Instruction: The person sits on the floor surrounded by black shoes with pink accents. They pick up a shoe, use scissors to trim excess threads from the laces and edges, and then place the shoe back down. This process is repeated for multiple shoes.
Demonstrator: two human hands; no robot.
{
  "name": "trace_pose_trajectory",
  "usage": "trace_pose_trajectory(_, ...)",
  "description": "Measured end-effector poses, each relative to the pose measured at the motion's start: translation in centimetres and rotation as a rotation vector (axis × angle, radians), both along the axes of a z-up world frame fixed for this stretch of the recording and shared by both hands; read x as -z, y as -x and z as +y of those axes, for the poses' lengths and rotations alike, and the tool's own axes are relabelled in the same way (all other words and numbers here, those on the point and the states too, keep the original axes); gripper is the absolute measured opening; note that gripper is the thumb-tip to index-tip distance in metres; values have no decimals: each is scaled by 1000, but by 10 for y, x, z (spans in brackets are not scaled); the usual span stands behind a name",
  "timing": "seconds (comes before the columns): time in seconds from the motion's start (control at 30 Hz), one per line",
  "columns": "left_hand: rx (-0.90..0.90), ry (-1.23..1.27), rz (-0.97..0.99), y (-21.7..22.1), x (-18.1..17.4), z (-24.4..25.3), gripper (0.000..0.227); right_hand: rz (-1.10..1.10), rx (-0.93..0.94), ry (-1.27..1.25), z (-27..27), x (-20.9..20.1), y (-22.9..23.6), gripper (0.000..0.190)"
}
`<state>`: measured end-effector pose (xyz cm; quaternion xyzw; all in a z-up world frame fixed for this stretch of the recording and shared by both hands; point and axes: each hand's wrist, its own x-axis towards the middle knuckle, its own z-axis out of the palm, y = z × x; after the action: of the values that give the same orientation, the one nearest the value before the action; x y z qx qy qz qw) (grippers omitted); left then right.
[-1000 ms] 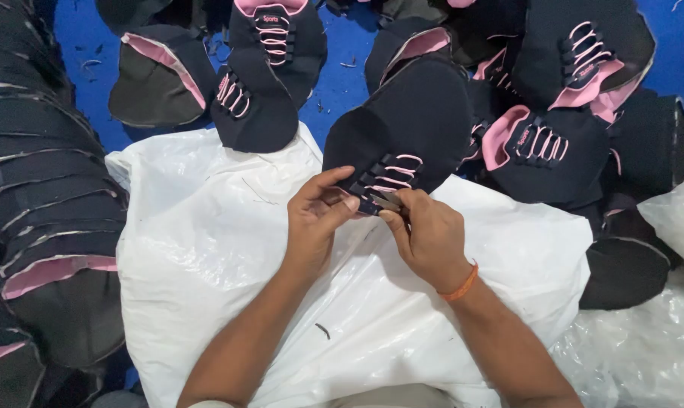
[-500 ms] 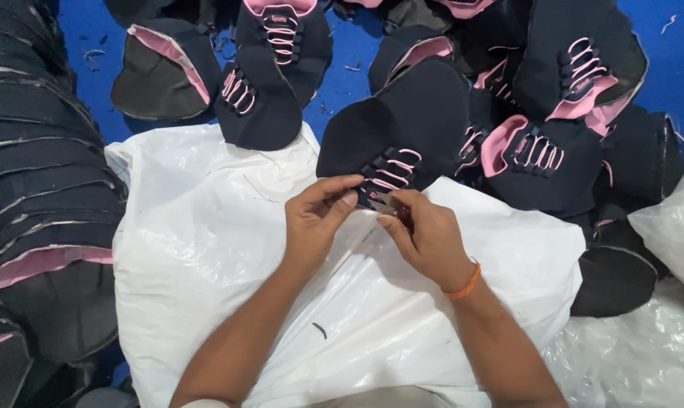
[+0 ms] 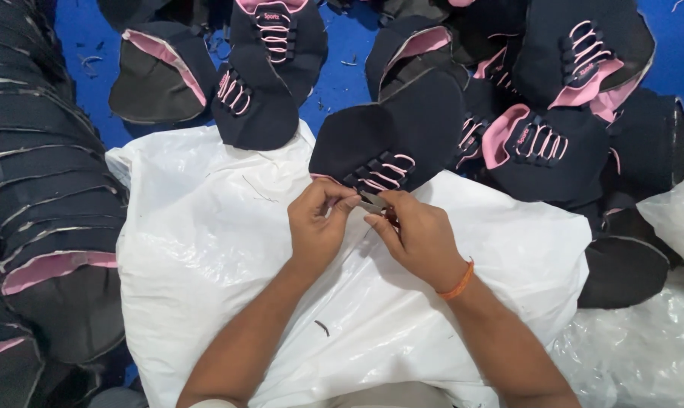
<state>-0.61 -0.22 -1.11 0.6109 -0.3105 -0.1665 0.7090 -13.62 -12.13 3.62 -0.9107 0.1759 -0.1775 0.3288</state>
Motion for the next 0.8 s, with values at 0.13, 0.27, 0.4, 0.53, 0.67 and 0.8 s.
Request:
trace_pose_trajectory(0.13,19,-8,16,1,8,0,10,-21,-6,103,2,-1,-3,33)
trace_pose_trajectory(0.27,71,-10,45,-1,11,0,11,-16,-46,170,-3,-2,-2,30)
trace_pose_trajectory(0.4,101,-49,-10,-2,12,-1,11,12,-73,165,-6,-2,-2,28)
trace_pose_trajectory(0.53,102,-55,-40,-2,15,-1,12,-4,-64,163,-5,-1,-4,27)
trace_pose_trajectory(0.67,83,-82,-56,-1,14,-1,12,66,-35,131,-6,-1,-4,25)
trace_pose_trajectory(0.8,87,-40,95,1,20,-1,10,67,0,-26,-8,1,-1,30)
